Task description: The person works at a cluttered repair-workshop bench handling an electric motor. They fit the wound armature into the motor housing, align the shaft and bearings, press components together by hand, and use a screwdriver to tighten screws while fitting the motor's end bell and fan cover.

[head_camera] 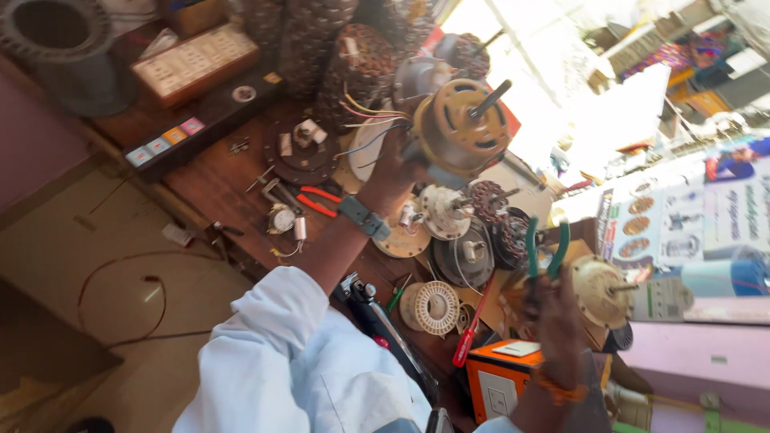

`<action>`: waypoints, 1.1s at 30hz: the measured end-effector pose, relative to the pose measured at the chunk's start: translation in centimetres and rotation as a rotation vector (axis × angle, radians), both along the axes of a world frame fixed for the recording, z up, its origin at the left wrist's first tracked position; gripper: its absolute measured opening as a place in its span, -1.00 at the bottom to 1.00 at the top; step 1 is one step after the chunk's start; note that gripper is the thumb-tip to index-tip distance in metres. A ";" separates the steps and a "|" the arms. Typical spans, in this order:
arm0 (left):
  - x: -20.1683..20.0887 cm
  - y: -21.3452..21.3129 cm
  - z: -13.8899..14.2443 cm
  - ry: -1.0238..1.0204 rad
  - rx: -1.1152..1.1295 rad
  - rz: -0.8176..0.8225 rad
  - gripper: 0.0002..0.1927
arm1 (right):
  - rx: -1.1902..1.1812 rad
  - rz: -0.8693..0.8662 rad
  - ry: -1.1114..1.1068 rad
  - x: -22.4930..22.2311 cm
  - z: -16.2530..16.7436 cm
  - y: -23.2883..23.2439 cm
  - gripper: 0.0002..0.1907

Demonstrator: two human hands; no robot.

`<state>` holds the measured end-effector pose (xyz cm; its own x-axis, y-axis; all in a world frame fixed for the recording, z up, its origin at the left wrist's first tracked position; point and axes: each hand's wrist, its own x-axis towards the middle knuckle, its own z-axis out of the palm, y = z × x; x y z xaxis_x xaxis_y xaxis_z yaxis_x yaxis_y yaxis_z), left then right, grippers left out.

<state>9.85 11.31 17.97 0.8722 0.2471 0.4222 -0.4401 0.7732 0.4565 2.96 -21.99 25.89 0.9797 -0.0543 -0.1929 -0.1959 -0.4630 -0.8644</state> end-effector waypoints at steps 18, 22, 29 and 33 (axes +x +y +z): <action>-0.7 -6.0 -3.6 0.008 0.043 -0.352 0.26 | -0.592 0.401 -0.747 1.2 10.5 5.5 -0.41; -0.3 -6.6 -2.6 0.081 0.133 -0.306 0.21 | -0.546 0.261 -0.544 0.7 10.6 5.7 -0.48; -0.8 -7.2 -2.2 0.025 0.123 -0.156 0.04 | -0.116 0.100 -0.640 -4.9 11.8 4.0 -0.67; -0.4 -7.6 -2.2 0.012 0.193 -0.026 0.01 | 0.533 -0.063 -0.743 -6.0 12.2 4.6 -0.72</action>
